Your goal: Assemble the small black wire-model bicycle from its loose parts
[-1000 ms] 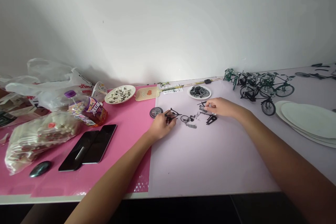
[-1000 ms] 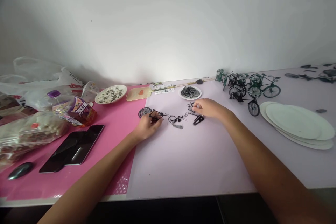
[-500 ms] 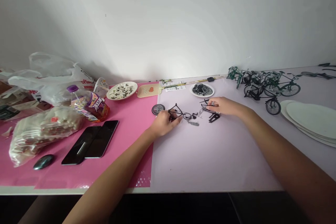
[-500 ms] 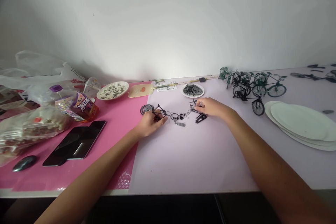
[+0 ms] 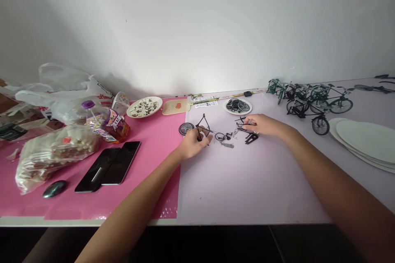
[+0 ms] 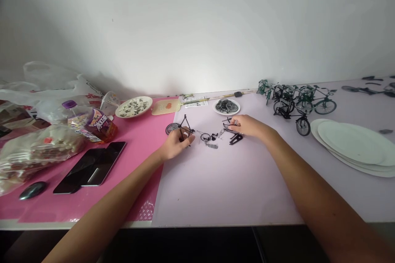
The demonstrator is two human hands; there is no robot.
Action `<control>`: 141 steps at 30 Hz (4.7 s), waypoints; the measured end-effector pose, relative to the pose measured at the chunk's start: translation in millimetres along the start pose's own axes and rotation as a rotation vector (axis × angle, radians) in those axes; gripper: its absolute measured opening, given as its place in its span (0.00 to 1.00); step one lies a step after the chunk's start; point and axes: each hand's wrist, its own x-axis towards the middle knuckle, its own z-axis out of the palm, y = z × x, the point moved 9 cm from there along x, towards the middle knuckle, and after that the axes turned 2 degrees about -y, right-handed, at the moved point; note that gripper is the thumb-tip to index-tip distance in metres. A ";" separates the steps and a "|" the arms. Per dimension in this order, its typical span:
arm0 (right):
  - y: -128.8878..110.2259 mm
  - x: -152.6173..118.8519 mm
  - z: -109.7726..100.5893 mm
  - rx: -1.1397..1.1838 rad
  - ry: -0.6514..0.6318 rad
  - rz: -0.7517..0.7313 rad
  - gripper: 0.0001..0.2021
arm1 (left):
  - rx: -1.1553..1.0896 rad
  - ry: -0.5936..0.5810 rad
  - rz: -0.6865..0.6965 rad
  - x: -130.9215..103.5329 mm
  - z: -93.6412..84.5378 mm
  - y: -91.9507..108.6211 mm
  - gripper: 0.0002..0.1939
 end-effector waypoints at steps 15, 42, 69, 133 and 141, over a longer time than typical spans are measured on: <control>-40.8 -9.4 -18.8 -0.139 0.232 -0.107 0.17 | 0.067 0.028 -0.032 2.6 4.7 -20.4 0.13; -66.6 -5.7 16.3 0.002 0.112 -0.266 0.11 | 0.205 -0.021 0.017 1.8 7.5 -17.3 0.17; -105.5 -22.2 34.0 -0.158 0.148 -0.375 0.08 | 0.225 -0.024 -0.011 0.8 6.0 -10.6 0.19; -157.0 -54.9 31.9 0.295 0.421 -0.729 0.07 | 0.295 -0.024 -0.004 1.6 7.7 -16.9 0.11; -159.9 -56.5 33.6 0.315 0.396 -0.797 0.09 | 0.300 -0.030 -0.013 1.2 7.8 -16.7 0.09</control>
